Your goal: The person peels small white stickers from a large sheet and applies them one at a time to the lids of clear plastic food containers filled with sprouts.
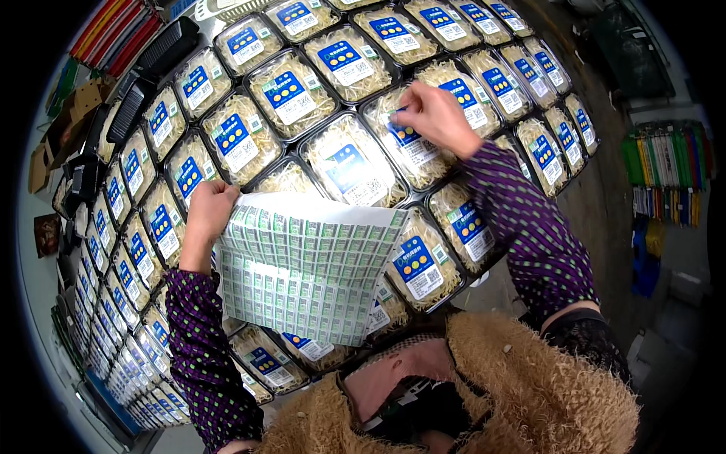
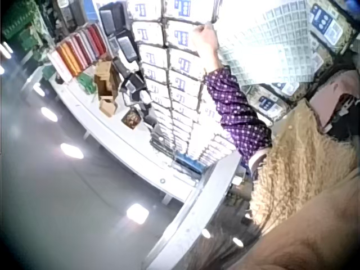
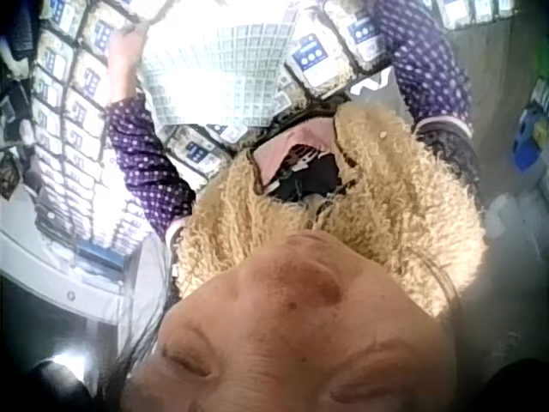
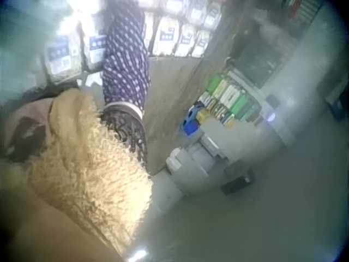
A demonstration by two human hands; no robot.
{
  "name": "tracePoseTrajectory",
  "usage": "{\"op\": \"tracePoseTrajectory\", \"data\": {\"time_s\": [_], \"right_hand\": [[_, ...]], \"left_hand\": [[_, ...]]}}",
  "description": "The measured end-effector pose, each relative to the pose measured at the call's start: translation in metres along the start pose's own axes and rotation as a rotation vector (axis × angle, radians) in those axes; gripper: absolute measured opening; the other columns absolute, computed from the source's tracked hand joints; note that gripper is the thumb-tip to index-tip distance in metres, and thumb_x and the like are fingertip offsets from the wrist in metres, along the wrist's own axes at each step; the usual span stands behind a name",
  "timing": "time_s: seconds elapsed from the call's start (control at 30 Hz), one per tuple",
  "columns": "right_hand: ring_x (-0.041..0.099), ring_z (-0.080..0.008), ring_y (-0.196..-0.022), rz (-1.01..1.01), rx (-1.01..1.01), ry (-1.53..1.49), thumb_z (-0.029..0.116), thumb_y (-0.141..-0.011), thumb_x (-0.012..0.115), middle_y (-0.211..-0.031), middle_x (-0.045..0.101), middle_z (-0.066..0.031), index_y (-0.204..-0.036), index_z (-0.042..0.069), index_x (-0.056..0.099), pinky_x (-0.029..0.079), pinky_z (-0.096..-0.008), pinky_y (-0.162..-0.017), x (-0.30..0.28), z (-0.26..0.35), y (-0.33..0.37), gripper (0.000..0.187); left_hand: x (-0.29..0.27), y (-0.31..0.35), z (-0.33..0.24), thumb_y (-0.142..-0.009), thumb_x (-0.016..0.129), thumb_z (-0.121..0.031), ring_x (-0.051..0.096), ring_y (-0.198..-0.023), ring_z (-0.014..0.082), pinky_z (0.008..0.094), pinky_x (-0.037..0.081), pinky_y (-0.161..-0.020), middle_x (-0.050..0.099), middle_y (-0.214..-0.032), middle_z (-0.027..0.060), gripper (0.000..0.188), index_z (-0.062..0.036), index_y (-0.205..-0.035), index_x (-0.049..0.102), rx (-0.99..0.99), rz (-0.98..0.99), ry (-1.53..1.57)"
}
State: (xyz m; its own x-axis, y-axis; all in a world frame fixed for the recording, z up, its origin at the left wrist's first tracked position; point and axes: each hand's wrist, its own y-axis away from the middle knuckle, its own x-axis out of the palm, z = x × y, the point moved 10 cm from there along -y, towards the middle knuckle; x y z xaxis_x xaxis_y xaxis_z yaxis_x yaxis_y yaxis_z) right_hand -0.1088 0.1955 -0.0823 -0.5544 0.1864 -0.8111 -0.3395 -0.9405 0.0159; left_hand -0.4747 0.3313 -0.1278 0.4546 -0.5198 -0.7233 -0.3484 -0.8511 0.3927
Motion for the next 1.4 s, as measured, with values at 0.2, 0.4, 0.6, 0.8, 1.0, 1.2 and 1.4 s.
{"op": "tracePoseTrajectory", "data": {"time_s": [0.2,0.4,0.6,0.8,1.0,1.2,1.4], "right_hand": [[0.062,-0.0147,-0.069,0.515,-0.241,-0.464,-0.001,-0.074,0.073,-0.081,0.065,-0.006,-0.092,0.003,0.058,0.05,-0.0272,-0.06,0.005,0.088,0.105,0.024],[0.06,-0.0249,-0.073,0.06,-0.758,-0.154,0.0,-0.073,0.063,-0.083,0.057,-0.008,-0.098,0.004,0.058,0.049,-0.034,-0.058,-0.031,0.095,0.139,0.026],[0.054,-0.0219,-0.07,-0.085,-0.919,-0.016,0.008,-0.072,0.059,-0.082,0.051,-0.0075,-0.092,0.0,0.055,0.046,-0.0314,-0.059,-0.056,0.095,0.153,0.022],[0.058,-0.018,-0.076,-0.171,-0.541,-0.433,0.008,-0.085,0.06,-0.092,0.056,-0.006,-0.088,0.004,0.059,0.048,-0.0264,-0.068,-0.1,0.023,0.069,0.005],[0.063,-0.0137,-0.064,-0.018,0.211,-0.477,0.018,-0.08,0.069,-0.072,0.068,-0.0079,-0.081,0.002,0.068,0.049,-0.0285,-0.06,-0.052,-0.132,-0.036,0.016],[0.065,-0.0274,-0.064,-0.097,0.136,0.057,0.024,-0.073,0.072,-0.067,0.067,-0.0063,-0.085,0.007,0.063,0.049,-0.0414,-0.059,-0.05,-0.11,-0.042,0.022],[0.063,-0.0117,-0.084,0.317,0.112,-1.016,0.012,-0.087,0.067,-0.095,0.068,-0.0092,-0.085,0.008,0.051,0.051,-0.0268,-0.07,-0.046,-0.029,0.032,0.017]], "left_hand": [[0.001,-0.005,-0.012,-0.08,0.063,-0.019,0.053,-0.054,0.0151,0.0339,0.042,-0.056,0.059,-0.058,0.0122,0.028,0.0087,-0.074,0.064,-0.017,0.017,-0.009],[0.021,-0.027,-0.046,-0.082,0.062,-0.02,0.053,-0.054,0.0155,0.0339,0.042,-0.055,0.059,-0.059,0.0125,0.029,0.0079,-0.075,0.065,0.1,0.015,-0.141],[0.037,-0.034,-0.051,-0.083,0.062,-0.017,0.047,-0.052,0.0109,0.0312,0.038,-0.051,0.056,-0.057,0.0044,0.028,0.0083,-0.072,0.066,-0.029,0.077,0.007],[0.034,-0.04,-0.054,-0.08,0.063,-0.016,0.049,-0.053,0.0112,0.0313,0.039,-0.051,0.057,-0.056,0.0056,0.026,0.0082,-0.071,0.065,-0.091,0.045,-0.012],[0.022,-0.027,-0.077,-0.081,0.063,-0.017,0.049,-0.052,0.0111,0.032,0.039,-0.051,0.057,-0.056,0.0063,0.026,0.0076,-0.07,0.065,-0.12,-0.018,0.003],[0.011,-0.012,-0.082,-0.081,0.063,-0.019,0.05,-0.052,0.0132,0.0336,0.04,-0.052,0.057,-0.055,0.0103,0.03,0.0089,-0.071,0.064,-0.098,-0.086,-0.016],[-0.003,-0.009,-0.075,-0.082,0.061,-0.023,0.052,-0.053,0.0156,0.0331,0.042,-0.055,0.059,-0.057,0.0121,0.032,0.0069,-0.07,0.064,-0.115,-0.144,0.035]]}}
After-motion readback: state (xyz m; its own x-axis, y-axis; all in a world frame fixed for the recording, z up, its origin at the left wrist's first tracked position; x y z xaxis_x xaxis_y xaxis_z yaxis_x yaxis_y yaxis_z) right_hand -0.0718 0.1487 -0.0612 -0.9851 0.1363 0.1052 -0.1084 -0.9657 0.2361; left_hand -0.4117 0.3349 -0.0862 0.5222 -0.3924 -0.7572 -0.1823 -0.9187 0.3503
